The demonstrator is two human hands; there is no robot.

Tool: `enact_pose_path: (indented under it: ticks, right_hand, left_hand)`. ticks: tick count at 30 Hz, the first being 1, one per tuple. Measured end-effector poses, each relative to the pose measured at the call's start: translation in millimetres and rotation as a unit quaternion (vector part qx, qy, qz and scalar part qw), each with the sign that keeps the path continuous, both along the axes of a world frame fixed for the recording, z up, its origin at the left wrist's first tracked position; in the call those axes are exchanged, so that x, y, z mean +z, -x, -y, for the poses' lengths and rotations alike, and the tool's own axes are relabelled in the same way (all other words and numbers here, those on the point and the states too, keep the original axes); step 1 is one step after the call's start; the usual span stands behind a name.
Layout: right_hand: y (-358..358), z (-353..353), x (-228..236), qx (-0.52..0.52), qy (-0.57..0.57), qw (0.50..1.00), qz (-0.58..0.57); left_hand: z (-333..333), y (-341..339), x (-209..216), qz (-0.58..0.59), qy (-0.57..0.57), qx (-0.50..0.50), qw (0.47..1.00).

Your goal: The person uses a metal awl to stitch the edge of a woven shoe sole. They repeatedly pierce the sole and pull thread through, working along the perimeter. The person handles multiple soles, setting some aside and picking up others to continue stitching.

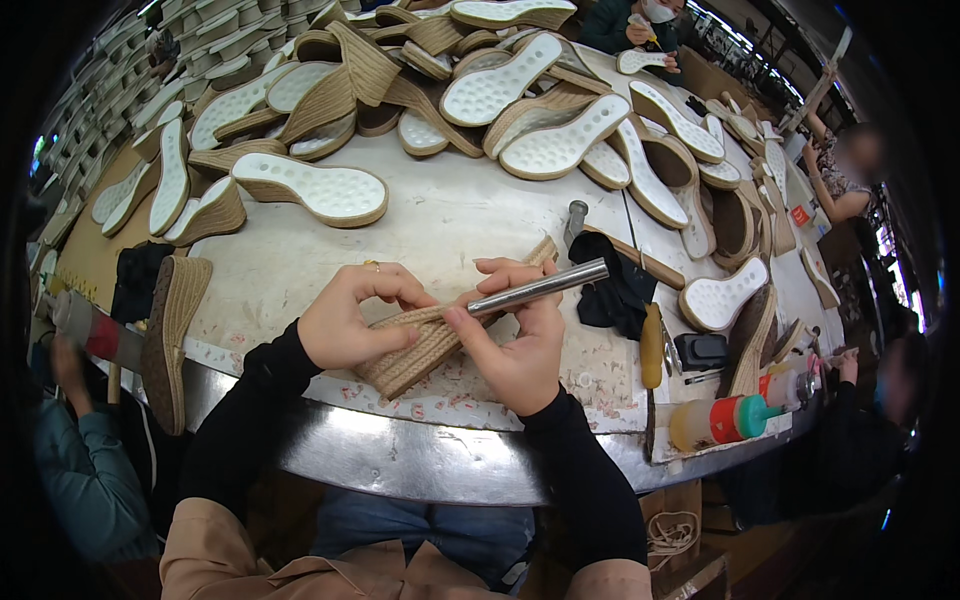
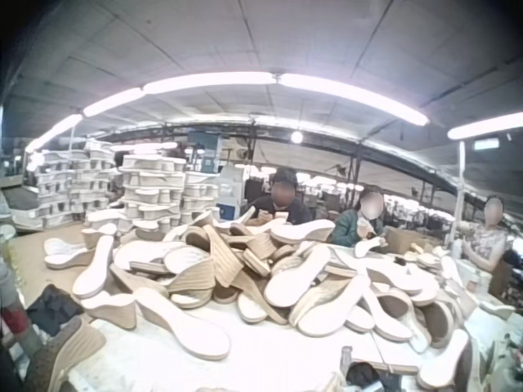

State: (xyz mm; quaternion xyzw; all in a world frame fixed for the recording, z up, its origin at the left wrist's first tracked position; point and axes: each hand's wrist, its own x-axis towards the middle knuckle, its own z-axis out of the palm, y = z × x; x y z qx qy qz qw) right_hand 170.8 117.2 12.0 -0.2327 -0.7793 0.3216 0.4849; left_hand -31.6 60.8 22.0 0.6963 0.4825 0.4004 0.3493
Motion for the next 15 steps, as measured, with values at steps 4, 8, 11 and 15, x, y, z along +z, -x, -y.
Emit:
enact_pose_path:
  ticks: [4,8,11,15]
  right_hand:
    - [1.1,2.8,-2.1,0.02,0.062,0.997,-0.042]
    - [1.9,4.2,-5.8,0.023,0.091,0.993,-0.064]
    - [2.5,3.3,-8.8,0.006,0.06,0.997,-0.048]
    - [13.0,8.4,-13.1,-0.028,0.086,0.993,-0.079]
  left_hand:
    - [-1.3,-2.7,-5.0,0.037,0.011,-0.001,0.999]
    - [-0.9,-4.6,-5.1,0.057,0.028,0.006,0.998]
    - [-3.0,-5.6,-10.6,0.109,0.068,0.019,0.992]
    - [-2.6,-6.0,-8.8,0.13,0.103,0.03,0.986]
